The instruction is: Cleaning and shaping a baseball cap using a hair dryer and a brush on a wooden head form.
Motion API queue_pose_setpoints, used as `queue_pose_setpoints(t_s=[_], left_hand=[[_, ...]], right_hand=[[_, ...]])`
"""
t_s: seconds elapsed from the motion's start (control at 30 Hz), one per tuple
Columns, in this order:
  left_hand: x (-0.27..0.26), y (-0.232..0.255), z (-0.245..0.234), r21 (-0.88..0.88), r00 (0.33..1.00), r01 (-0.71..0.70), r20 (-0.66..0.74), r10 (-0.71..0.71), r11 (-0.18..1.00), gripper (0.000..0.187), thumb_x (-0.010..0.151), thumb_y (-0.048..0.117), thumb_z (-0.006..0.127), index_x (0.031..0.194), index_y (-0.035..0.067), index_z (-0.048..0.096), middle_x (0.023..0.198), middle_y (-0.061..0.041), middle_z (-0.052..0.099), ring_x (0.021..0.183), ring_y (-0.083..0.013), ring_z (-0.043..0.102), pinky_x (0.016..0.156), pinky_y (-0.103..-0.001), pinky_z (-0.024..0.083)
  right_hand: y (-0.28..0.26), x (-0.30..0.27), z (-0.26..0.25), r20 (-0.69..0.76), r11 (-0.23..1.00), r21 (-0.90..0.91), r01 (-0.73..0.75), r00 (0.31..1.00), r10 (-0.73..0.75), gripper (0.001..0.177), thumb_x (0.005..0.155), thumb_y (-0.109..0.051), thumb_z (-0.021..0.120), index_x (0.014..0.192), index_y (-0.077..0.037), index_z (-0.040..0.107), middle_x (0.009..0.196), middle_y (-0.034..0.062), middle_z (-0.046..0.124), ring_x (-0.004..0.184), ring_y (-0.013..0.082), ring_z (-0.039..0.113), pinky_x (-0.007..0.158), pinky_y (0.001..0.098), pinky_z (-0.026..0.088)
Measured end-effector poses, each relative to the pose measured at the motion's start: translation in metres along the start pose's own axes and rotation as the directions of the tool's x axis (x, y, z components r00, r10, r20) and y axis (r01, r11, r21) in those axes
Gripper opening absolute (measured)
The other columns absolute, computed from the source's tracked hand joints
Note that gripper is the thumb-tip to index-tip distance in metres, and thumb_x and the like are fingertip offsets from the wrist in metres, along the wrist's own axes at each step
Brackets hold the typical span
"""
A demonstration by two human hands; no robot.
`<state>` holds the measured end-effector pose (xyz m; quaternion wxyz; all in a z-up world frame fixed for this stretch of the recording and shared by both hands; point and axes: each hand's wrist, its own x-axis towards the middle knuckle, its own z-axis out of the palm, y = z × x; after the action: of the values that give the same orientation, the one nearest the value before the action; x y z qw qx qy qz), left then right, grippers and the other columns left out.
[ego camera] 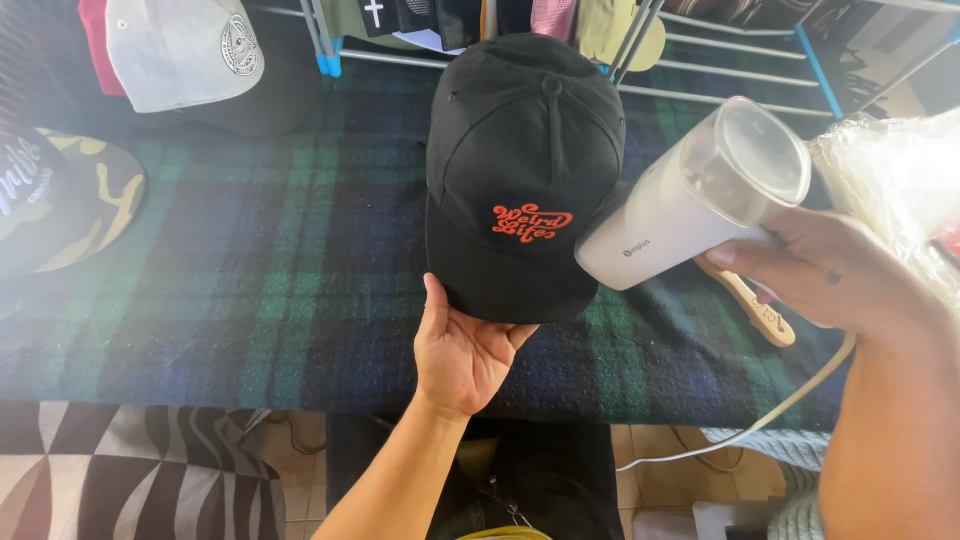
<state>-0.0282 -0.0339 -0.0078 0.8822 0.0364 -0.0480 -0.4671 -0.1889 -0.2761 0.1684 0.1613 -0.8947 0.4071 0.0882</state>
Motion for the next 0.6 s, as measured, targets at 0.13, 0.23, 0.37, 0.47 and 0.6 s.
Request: queue_pose_setpoints(t_s=[0.13,0.23,0.37,0.47,0.6], left_hand=[[-0.002,0.001,0.007,0.014,0.997,0.005,-0.078,-0.004,1.000,0.071,0.102,0.057,0.036,0.157,0.012,0.039,0.153,-0.019,0.050,0.137,-0.0421,0.050,0.111,-0.059,0.044],[0.000,0.000,-0.003,-0.052,1.000,-0.008,0.018,0.009,0.999,0.070,0.104,0.057,0.038,0.160,0.013,0.035,0.157,-0.020,0.045,0.140,-0.0439,0.047,0.111,-0.060,0.044],[-0.003,0.003,0.002,-0.066,1.000,-0.009,0.001,0.009,0.998,0.071,0.102,0.062,0.040,0.157,0.017,0.042,0.154,-0.017,0.050,0.137,-0.0433,0.051,0.102,-0.059,0.052],[-0.007,0.003,-0.001,-0.106,0.995,0.015,0.097,-0.005,0.994,0.094,0.095,0.080,0.028,0.160,0.014,0.038,0.158,-0.018,0.045,0.140,-0.0430,0.048,0.105,-0.056,0.052],[-0.007,0.005,0.004,-0.037,0.995,0.028,0.095,-0.024,0.999,0.104,0.086,0.086,0.032,0.157,0.009,0.037,0.152,-0.019,0.051,0.135,-0.0389,0.053,0.108,-0.051,0.049]], right_hand=[[-0.021,-0.009,0.000,0.025,0.983,-0.178,0.031,0.999,-0.027,0.047,0.092,-0.059,0.048,0.124,-0.033,0.070,0.086,0.0029,0.075,0.087,0.0195,0.069,0.088,0.0312,0.048],[-0.038,-0.028,0.005,0.063,0.980,-0.191,-0.063,0.995,0.077,0.045,0.089,-0.059,0.052,0.113,-0.031,0.078,0.072,0.0041,0.076,0.071,0.0169,0.082,0.075,0.0279,0.057],[-0.036,-0.038,0.028,0.063,0.991,-0.137,-0.007,0.998,0.016,0.042,0.088,-0.057,0.060,0.099,-0.022,0.078,0.070,0.0024,0.080,0.071,0.0132,0.080,0.079,0.0251,0.056],[-0.049,-0.047,0.045,-0.023,0.952,-0.150,0.266,0.962,-0.272,0.031,0.092,-0.055,0.064,0.083,-0.026,0.068,0.061,-0.0060,0.062,0.060,0.0107,0.058,0.066,0.0253,0.049],[-0.104,-0.054,0.045,-0.041,0.905,-0.206,0.373,0.920,-0.389,0.036,0.091,-0.063,0.060,0.102,-0.029,0.062,0.071,-0.0074,0.069,0.062,0.0162,0.066,0.061,0.0343,0.051]])
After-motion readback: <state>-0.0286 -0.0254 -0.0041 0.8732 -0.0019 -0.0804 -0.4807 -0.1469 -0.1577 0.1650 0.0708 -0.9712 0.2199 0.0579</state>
